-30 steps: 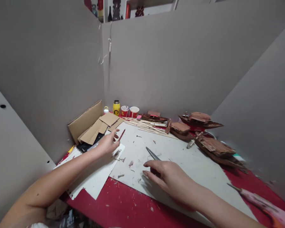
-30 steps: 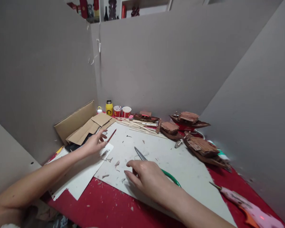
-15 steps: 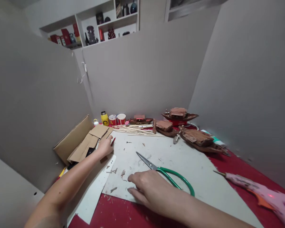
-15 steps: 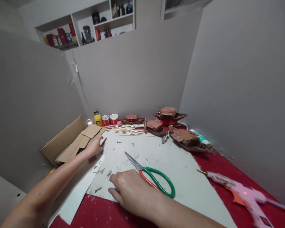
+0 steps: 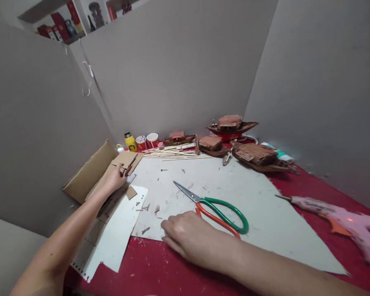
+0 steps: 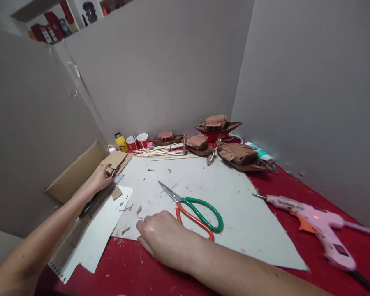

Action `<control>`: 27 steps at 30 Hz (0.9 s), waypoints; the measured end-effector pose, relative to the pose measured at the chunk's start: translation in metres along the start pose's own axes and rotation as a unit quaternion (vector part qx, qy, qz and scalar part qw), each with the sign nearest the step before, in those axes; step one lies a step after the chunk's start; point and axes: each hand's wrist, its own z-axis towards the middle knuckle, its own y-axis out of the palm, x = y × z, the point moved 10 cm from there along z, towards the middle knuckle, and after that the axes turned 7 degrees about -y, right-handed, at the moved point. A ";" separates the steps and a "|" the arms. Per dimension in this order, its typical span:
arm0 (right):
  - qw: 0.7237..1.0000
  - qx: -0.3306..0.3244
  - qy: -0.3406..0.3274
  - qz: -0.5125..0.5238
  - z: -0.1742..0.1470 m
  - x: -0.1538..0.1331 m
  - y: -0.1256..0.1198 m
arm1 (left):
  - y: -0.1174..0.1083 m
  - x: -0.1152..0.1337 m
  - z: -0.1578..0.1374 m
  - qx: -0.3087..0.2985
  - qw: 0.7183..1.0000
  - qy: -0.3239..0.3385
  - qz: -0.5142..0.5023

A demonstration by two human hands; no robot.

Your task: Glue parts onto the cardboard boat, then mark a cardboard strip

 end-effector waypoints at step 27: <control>0.969 -0.042 0.231 -0.084 -0.102 0.105 0.005 | 0.041 0.046 -0.104 -0.093 0.967 0.228 -0.069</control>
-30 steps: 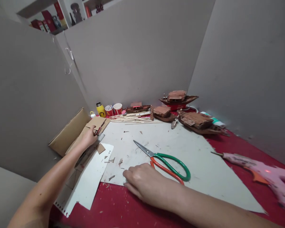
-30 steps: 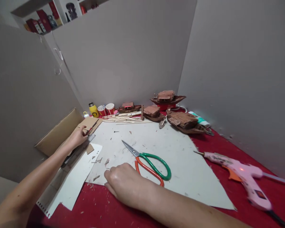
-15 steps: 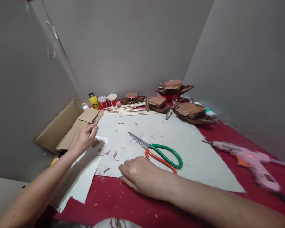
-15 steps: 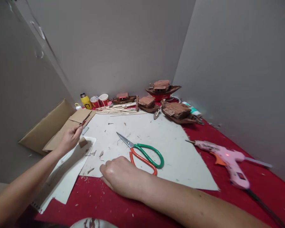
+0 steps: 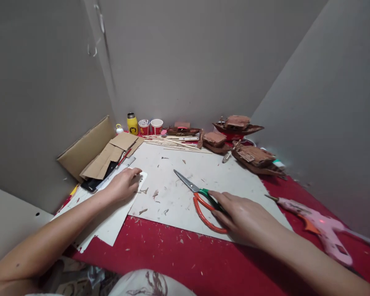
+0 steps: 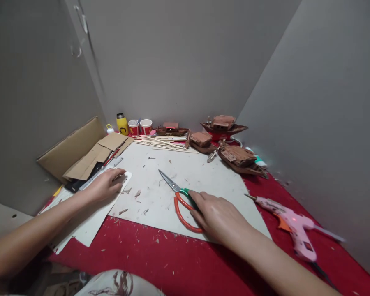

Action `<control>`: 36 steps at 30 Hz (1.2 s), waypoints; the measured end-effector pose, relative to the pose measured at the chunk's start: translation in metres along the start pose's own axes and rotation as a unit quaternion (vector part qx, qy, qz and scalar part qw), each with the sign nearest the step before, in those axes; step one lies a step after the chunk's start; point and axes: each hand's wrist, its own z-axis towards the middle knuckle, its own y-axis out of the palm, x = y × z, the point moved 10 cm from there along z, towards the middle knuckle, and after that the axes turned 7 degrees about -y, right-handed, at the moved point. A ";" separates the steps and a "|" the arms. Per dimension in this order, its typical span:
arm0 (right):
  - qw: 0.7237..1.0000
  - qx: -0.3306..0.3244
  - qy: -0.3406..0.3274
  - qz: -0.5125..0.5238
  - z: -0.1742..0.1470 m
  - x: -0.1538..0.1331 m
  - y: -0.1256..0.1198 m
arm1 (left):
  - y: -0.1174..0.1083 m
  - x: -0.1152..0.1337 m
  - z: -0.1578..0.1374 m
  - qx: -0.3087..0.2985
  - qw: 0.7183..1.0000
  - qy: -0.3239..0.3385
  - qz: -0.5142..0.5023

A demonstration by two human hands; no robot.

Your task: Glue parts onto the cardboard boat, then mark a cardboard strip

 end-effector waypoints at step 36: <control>0.491 0.384 0.098 0.776 -0.124 0.052 0.005 | 0.113 0.191 0.086 -0.141 0.943 0.300 0.030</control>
